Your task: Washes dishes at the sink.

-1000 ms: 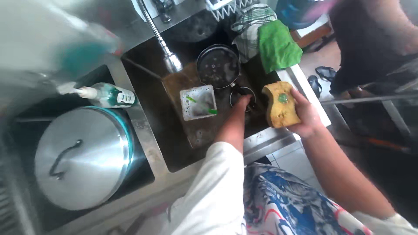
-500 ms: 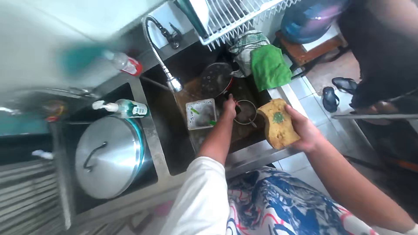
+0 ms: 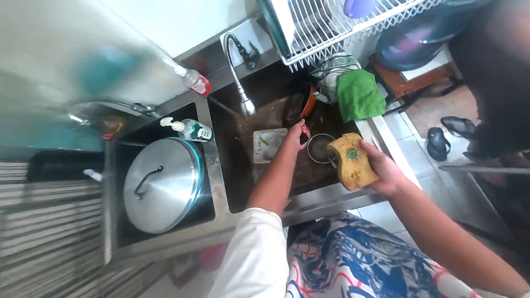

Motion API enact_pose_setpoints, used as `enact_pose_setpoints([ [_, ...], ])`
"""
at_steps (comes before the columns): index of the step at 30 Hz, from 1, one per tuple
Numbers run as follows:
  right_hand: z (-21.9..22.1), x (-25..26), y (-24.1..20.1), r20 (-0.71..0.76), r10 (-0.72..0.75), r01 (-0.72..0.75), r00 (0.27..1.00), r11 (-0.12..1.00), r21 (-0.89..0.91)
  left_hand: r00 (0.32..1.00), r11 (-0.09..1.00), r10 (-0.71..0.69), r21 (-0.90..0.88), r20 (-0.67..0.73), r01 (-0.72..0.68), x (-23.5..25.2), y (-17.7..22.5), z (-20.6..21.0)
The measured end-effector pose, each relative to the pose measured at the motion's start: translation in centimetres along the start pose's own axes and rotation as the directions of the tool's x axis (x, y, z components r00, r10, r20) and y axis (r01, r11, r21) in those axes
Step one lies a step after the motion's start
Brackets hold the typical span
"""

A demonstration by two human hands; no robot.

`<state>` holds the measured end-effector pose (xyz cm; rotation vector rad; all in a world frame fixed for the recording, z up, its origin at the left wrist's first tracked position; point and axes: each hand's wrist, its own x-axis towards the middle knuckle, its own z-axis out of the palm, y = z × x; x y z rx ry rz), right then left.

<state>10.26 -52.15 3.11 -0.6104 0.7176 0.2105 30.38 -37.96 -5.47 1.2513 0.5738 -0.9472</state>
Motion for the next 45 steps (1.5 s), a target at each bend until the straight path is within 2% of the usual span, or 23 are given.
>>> enact_pose_setpoints([
  [6,-0.2,-0.4,0.7,-0.024,-0.003,0.003,1.000,1.000,-0.029,0.991,0.945,-0.053,-0.315,0.125,0.090,-0.8,-0.9,-1.3],
  [9,-0.5,-0.6,1.1,-0.027,-0.016,0.015,1.000,0.999,-0.033,0.977,0.904,-0.044,-0.408,0.208,0.128,-1.7,-1.2,-2.0],
  [17,-1.0,-0.8,2.3,0.003,-0.012,0.012,1.000,1.000,-0.022,0.877,0.762,0.127,-0.612,0.463,0.212,-4.1,-1.8,-3.8],
  [22,-0.6,-1.1,2.5,-0.002,0.014,-0.014,1.000,1.000,-0.003,0.850,0.701,0.192,-0.674,0.491,0.231,-5.4,-2.8,-5.1],
  [27,-0.8,-1.1,2.6,0.033,0.031,-0.031,0.999,0.999,-0.011,0.861,0.660,0.198,-0.713,0.469,0.237,-6.4,-3.9,-5.9],
  [29,-0.8,-1.2,2.6,0.039,0.034,-0.033,0.999,0.999,-0.022,0.861,0.702,0.169,-0.671,0.480,0.236,-7.3,-3.9,-6.0],
  [32,-1.2,-1.3,2.5,0.067,0.054,-0.054,0.996,0.999,-0.003,0.882,0.844,0.062,-0.496,0.466,0.203,-9.6,-3.1,-6.1],
  [34,-1.9,-1.2,2.4,0.100,0.072,-0.074,0.992,0.997,0.022,0.921,0.908,-0.038,-0.372,0.388,0.194,-11.7,-2.8,-5.8],
  [37,-2.6,-1.4,1.9,0.124,0.090,-0.095,0.988,0.995,0.037,0.974,0.979,-0.145,-0.116,0.175,0.166,-14.5,-2.5,-4.4],
  [40,-3.1,-1.7,1.2,0.158,0.093,-0.098,0.983,0.995,0.020,0.990,0.983,-0.122,0.143,0.063,0.112,-16.8,-3.0,-3.7],
  [43,-3.3,-2.2,0.4,0.226,0.084,-0.089,0.971,0.996,0.014,0.997,0.931,-0.066,0.363,0.043,0.046,-19.0,-3.8,-4.4],
  [45,-3.6,-2.4,0.0,0.324,0.070,-0.081,0.943,0.996,0.023,0.999,0.887,-0.019,0.462,0.039,-0.001,-20.5,-4.3,-5.4],
])
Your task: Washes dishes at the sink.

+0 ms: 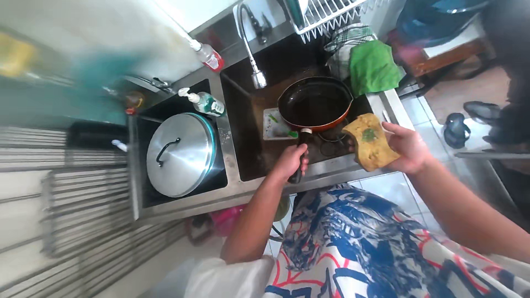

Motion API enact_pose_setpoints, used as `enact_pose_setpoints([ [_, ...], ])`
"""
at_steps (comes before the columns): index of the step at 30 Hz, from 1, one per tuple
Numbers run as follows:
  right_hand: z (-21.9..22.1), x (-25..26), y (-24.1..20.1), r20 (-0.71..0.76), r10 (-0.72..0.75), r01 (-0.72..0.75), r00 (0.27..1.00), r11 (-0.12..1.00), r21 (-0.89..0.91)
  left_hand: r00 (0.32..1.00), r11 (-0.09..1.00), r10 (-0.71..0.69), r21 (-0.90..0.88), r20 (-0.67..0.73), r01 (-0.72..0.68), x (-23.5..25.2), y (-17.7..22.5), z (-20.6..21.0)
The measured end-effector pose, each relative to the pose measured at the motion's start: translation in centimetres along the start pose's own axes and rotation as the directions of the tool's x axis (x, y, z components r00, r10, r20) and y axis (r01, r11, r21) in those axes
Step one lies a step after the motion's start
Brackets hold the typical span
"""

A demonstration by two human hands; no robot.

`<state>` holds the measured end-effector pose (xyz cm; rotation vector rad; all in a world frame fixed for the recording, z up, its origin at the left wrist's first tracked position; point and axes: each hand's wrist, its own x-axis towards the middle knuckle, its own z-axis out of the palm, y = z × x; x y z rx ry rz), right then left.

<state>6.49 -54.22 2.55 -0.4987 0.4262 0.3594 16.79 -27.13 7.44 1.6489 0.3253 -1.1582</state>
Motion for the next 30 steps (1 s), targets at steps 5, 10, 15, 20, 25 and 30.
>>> enact_pose_setpoints([
  [5,1.6,-0.7,-0.9,-0.060,0.041,-0.042,0.997,0.999,-0.010,0.996,0.971,0.012,0.237,-0.085,0.008,-3.7,-1.6,-2.1],
  [10,5.0,1.0,0.0,-0.334,-0.080,-0.037,0.939,0.944,-0.328,0.992,0.872,0.025,0.488,-0.127,0.041,-6.3,-3.3,-5.4],
  [15,7.4,4.2,2.8,-0.286,-0.161,-0.081,0.945,0.732,-0.677,0.980,0.583,0.056,0.803,-0.192,0.124,-7.7,-3.4,-7.6],
  [20,9.7,6.9,6.0,-0.290,-0.205,-0.010,0.935,0.801,-0.599,0.962,0.379,0.055,0.897,-0.267,0.227,-7.6,-4.0,-8.8],
  [25,11.1,8.2,8.1,-0.307,-0.163,-0.048,0.938,0.815,-0.578,0.947,0.203,0.079,0.935,-0.313,0.292,-7.9,-5.6,-9.5],
  [30,9.5,9.9,8.4,-0.295,-0.121,-0.096,0.948,0.773,-0.627,0.925,0.069,0.088,0.928,-0.371,0.366,-8.2,-6.6,-9.3],
])
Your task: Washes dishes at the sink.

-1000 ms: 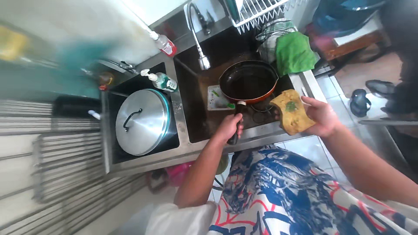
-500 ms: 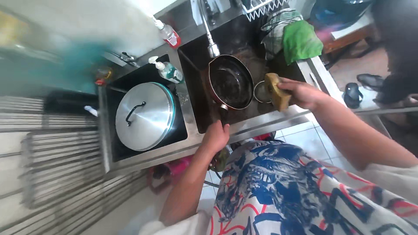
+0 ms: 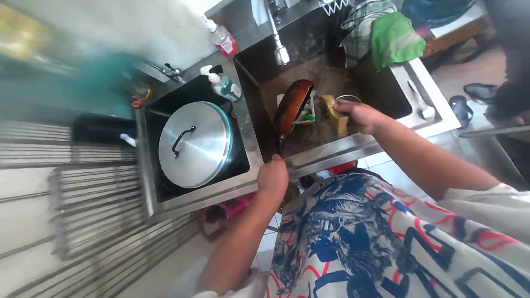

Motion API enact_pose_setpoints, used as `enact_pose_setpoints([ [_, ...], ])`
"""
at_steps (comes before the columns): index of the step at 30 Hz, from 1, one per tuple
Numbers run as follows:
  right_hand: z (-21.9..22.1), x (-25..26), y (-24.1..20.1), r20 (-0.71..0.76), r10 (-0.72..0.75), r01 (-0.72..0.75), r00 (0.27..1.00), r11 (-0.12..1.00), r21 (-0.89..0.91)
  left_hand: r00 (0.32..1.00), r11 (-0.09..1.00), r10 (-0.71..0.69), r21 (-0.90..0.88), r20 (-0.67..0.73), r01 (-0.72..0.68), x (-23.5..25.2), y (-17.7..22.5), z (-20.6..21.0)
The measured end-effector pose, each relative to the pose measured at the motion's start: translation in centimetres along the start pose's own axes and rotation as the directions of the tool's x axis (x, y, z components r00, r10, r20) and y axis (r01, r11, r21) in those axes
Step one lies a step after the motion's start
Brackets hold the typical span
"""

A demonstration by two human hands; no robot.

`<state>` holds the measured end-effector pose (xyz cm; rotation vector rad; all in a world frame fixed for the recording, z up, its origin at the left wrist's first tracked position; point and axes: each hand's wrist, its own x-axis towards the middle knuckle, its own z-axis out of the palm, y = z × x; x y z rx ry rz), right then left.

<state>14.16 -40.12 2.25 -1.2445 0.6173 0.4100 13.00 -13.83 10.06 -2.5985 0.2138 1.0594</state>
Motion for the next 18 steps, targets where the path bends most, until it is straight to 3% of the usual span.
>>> enact_pose_setpoints([
  [5,-0.9,1.6,0.7,-0.012,0.050,-0.050,0.999,0.999,0.018,0.999,0.999,-0.039,-0.003,0.002,0.039,-0.2,-0.4,-0.7],
  [8,-0.8,1.7,0.1,-0.010,0.052,-0.052,0.999,0.999,0.009,1.000,0.986,-0.005,-0.168,0.031,0.011,-0.5,-1.9,-1.3],
  [10,-0.6,2.1,-0.4,0.020,-0.016,0.018,1.000,0.996,-0.090,0.998,0.946,0.060,-0.320,0.011,-0.053,-0.6,-3.4,-1.0],
  [14,1.1,4.0,-1.2,0.163,-0.257,0.302,0.952,0.873,-0.383,0.983,0.714,0.174,-0.679,-0.065,-0.172,-0.5,-6.2,1.2],
  [16,3.1,5.6,-1.9,0.229,-0.355,0.422,0.906,0.721,-0.549,0.978,0.538,0.196,-0.827,-0.070,-0.166,-0.8,-6.6,2.3],
  [18,5.8,6.9,-3.2,0.254,-0.373,0.433,0.892,0.547,-0.716,0.976,0.413,0.208,-0.899,-0.064,-0.147,-1.4,-6.6,3.1],
])
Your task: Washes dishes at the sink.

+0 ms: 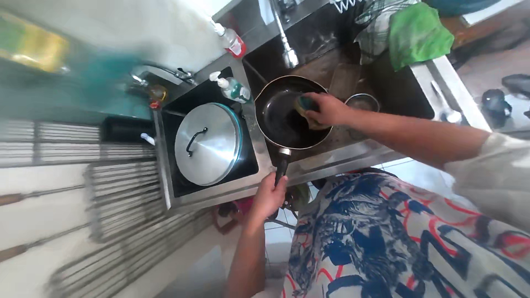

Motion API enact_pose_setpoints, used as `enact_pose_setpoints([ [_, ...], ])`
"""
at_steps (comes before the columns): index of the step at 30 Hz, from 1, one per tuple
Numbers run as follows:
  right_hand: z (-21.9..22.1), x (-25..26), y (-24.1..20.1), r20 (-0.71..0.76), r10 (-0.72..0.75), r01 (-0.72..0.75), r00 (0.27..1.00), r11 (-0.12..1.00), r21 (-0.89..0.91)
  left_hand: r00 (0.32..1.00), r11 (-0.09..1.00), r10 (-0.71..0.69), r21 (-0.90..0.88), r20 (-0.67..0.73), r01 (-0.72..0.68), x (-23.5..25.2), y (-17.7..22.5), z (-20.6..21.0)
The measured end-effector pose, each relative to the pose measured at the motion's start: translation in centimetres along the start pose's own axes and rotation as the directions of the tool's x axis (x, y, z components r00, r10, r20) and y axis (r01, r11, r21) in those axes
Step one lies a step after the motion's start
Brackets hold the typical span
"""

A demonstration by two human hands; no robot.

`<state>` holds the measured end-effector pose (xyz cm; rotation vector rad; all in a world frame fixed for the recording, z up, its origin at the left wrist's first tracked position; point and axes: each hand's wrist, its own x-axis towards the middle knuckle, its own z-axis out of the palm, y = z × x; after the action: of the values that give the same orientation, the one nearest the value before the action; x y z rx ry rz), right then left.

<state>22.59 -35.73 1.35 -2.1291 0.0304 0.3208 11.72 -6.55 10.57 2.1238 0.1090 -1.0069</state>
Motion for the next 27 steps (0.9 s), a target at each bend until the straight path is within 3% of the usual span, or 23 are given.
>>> enact_pose_setpoints([
  [5,2.9,5.9,-5.0,0.093,0.081,-0.044,0.992,0.937,-0.346,0.998,0.998,0.058,0.005,0.018,-0.058,-0.9,-2.2,1.4],
  [8,5.9,6.0,-7.4,0.228,-0.090,0.178,0.969,0.897,-0.404,0.997,0.997,0.073,0.016,0.012,-0.073,-1.3,-3.2,2.0],
  [9,6.9,5.0,-8.1,0.321,-0.190,0.315,0.928,0.860,-0.401,0.998,0.998,0.070,0.000,-0.008,-0.070,-1.4,-3.3,2.0],
  [11,7.9,2.7,-8.5,0.546,-0.333,0.565,0.769,0.754,-0.336,0.997,0.997,0.060,-0.048,-0.056,-0.063,-1.6,-3.9,1.9],
  [13,7.1,1.6,-6.9,0.670,-0.339,0.672,0.661,0.664,-0.328,0.994,0.995,0.067,-0.069,-0.091,-0.073,-1.9,-5.0,1.7],
  [14,6.1,1.9,-5.9,0.683,-0.304,0.678,0.664,0.631,-0.377,0.993,0.994,0.076,-0.070,-0.087,-0.083,-2.2,-5.5,1.6],
  [16,3.8,3.9,-5.1,0.621,-0.239,0.612,0.747,0.611,-0.502,0.995,0.994,0.087,-0.067,-0.041,-0.089,-2.8,-5.8,1.4],
  [19,2.9,6.6,-8.6,0.443,-0.231,0.473,0.866,0.666,-0.577,0.993,0.988,0.116,-0.104,0.005,-0.114,-3.4,-5.5,1.5],
  [21,4.6,6.1,-10.7,0.456,-0.296,0.522,0.839,0.670,-0.527,0.991,0.988,0.131,-0.085,0.008,-0.130,-3.2,-5.1,1.5],
  [24,6.5,2.7,-8.8,0.664,-0.377,0.709,0.646,0.618,-0.339,0.989,0.988,0.146,-0.056,-0.004,-0.146,-2.3,-5.5,1.2],
  [25,6.2,2.2,-7.5,0.695,-0.360,0.724,0.622,0.603,-0.336,0.988,0.987,0.151,-0.057,-0.003,-0.151,-2.0,-5.9,1.3],
  [27,4.2,3.1,-6.8,0.703,-0.208,0.659,0.680,0.594,-0.462,0.989,0.987,0.150,-0.064,0.018,-0.149,-1.6,-6.2,1.6],
])
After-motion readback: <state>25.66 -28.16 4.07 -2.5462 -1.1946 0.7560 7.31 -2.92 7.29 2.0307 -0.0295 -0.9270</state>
